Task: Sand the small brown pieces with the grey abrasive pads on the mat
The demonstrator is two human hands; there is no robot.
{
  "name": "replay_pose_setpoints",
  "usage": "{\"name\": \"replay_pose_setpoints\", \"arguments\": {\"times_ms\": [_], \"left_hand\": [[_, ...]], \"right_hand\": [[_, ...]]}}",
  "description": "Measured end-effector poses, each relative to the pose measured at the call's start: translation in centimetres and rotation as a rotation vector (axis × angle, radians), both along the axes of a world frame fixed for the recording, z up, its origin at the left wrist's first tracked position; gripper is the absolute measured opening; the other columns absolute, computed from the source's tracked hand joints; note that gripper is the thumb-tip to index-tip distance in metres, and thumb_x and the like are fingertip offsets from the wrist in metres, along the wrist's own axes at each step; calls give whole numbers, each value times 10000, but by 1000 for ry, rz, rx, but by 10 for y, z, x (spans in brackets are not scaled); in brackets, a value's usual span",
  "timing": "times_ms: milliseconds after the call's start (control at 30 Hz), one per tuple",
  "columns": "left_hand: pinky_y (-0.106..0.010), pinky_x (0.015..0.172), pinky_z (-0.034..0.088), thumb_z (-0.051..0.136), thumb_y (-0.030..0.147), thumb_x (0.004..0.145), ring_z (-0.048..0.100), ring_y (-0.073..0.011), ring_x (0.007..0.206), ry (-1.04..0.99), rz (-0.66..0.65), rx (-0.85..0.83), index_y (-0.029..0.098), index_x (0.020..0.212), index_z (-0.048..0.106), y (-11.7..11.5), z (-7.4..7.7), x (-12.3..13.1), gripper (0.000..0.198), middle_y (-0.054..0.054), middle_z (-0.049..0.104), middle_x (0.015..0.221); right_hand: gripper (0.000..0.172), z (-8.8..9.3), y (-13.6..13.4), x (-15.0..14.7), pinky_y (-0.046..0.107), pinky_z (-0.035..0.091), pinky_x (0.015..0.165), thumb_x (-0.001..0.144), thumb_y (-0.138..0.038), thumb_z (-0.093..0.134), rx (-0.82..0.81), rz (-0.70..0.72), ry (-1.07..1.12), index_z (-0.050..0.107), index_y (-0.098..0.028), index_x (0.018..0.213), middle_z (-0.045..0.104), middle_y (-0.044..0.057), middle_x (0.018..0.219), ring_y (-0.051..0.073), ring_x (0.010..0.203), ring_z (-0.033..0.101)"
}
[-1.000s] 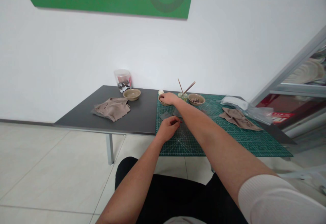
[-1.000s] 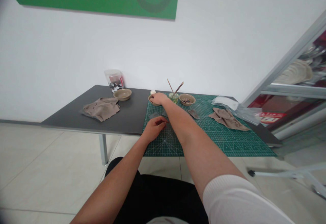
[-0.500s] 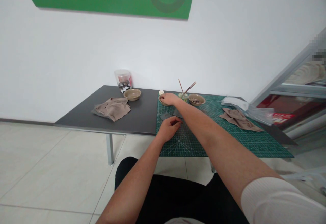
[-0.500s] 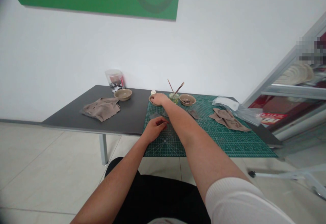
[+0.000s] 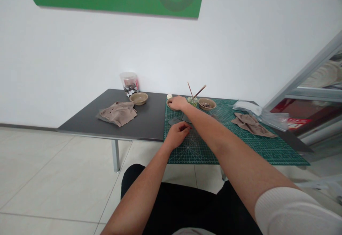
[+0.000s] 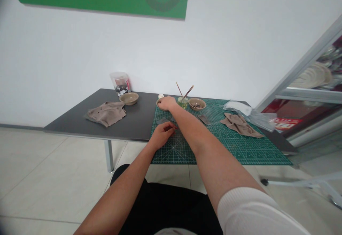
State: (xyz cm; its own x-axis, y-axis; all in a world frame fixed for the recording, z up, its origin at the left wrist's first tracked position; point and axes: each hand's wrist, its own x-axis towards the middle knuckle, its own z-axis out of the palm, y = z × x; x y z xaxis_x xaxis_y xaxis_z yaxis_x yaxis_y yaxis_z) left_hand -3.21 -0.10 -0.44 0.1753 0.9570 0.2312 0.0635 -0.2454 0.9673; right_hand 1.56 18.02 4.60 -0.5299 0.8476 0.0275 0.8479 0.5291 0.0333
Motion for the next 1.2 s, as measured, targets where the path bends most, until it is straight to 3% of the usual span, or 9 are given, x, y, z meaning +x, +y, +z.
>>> {"name": "replay_pose_setpoints", "arguments": {"times_ms": [400, 700, 833, 967, 1200], "left_hand": [[-244, 665, 426, 530, 166, 799, 551, -116, 653, 35, 11, 3, 164, 834, 659, -2, 4, -1, 133, 20, 612, 697], [-247, 635, 411, 528, 233, 823, 531, -121, 631, 45, 15, 0, 167, 842, 654, 0, 3, -2, 144, 20, 598, 669], [-252, 619, 401, 523, 344, 863, 521, -125, 626, 69, 31, 6, 171, 821, 646, -2, 6, -1, 217, 14, 602, 671], [-253, 625, 403, 514, 374, 877, 524, -128, 638, 76, 32, 18, 173, 798, 634, -3, 7, -1, 248, 8, 608, 680], [-252, 630, 405, 515, 379, 877, 530, -129, 652, 71, 37, 24, 173, 778, 624, -2, 4, -2, 253, 4, 608, 680]], "right_hand": [[450, -1, -4, 2, 423, 499, 923, 919, -435, 377, -2, 37, 12, 696, -255, 1180, 675, 102, 1268, 319, 1127, 635], [418, -8, 7, 0, 350, 463, 986, 959, -327, 336, -71, 165, 43, 662, -235, 1202, 627, 81, 1348, 262, 1197, 603], [529, -7, 5, 1, 370, 433, 1019, 1006, -471, 244, -92, 181, 69, 631, -212, 1257, 579, 104, 1405, 277, 1259, 560], [702, -5, 1, 3, 385, 444, 988, 954, -685, 199, -120, 156, 90, 645, -222, 1236, 614, 121, 1357, 302, 1227, 582], [631, -7, 8, -2, 347, 435, 987, 1004, -563, 201, -129, 124, 110, 640, -173, 1236, 621, 153, 1339, 278, 1220, 591]]}}
